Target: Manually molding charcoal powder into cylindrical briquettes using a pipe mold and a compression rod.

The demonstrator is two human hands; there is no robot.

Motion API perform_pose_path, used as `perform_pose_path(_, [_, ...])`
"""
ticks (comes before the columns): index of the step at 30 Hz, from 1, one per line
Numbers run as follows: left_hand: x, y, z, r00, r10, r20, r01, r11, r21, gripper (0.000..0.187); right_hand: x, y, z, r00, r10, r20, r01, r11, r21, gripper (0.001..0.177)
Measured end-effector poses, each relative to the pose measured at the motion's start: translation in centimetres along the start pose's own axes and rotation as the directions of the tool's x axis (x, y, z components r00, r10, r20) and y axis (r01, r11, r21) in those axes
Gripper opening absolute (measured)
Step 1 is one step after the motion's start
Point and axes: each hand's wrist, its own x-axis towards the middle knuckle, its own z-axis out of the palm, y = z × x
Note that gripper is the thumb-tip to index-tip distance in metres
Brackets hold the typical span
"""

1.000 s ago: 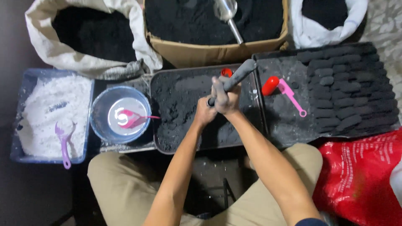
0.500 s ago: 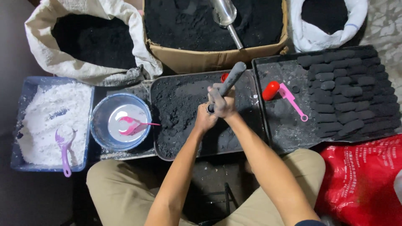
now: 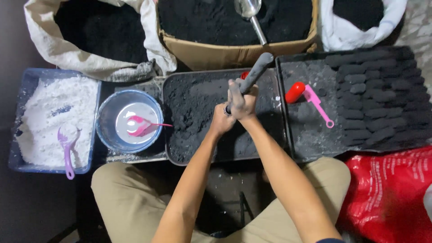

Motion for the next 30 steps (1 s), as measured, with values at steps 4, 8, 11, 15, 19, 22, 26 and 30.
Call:
perform_pose_path(4, [0.2, -0.1, 0.4, 0.999, -0.040, -0.024, 0.040, 0.999, 0.000, 0.017, 0.8, -1.5, -0.3, 0.995, 0.096, 0.039, -0.101, 0.984, 0.144, 0.041])
perform_pose_path(8, [0.4, 0.5, 0.4, 0.997, -0.069, -0.020, 0.069, 0.998, 0.006, 0.012, 1.5, -4.1, -0.2, 0.992, 0.110, 0.059, -0.115, 0.989, 0.090, 0.044])
perform_pose_path(11, [-0.1, 0.6, 0.4, 0.996, -0.092, -0.013, 0.093, 0.995, 0.027, 0.011, 1.6, -5.5, -0.2, 0.996, 0.077, 0.043, -0.080, 0.994, 0.072, 0.044])
perform_pose_path(15, [0.0, 1.0, 0.5, 0.994, -0.104, -0.018, 0.104, 0.995, -0.006, 0.012, 1.4, -5.1, 0.1, 0.999, -0.001, 0.050, 0.004, 0.998, -0.055, 0.043])
perform_pose_path(19, [-0.1, -0.6, 0.2, 0.994, -0.109, -0.013, 0.109, 0.994, 0.002, 0.014, 0.3, -3.2, -0.1, 0.997, 0.006, 0.077, 0.002, 0.995, -0.096, 0.044])
perform_pose_path(22, [-0.1, -0.1, 0.2, 0.996, -0.084, 0.001, 0.084, 0.995, -0.050, 0.016, -0.4, -1.2, -0.5, 0.993, 0.008, 0.117, 0.008, 0.991, -0.131, 0.043])
perform_pose_path(26, [0.7, -0.5, 0.1, 1.000, 0.028, 0.011, -0.028, 0.999, -0.038, 0.020, -0.3, 0.1, -0.1, 0.991, 0.068, 0.115, -0.060, 0.996, -0.066, 0.043])
perform_pose_path(30, [0.1, -1.6, 0.4, 0.997, 0.072, 0.020, -0.071, 0.995, -0.071, 0.023, -0.6, 0.0, 0.2, 0.994, 0.043, 0.101, -0.040, 0.999, -0.034, 0.042])
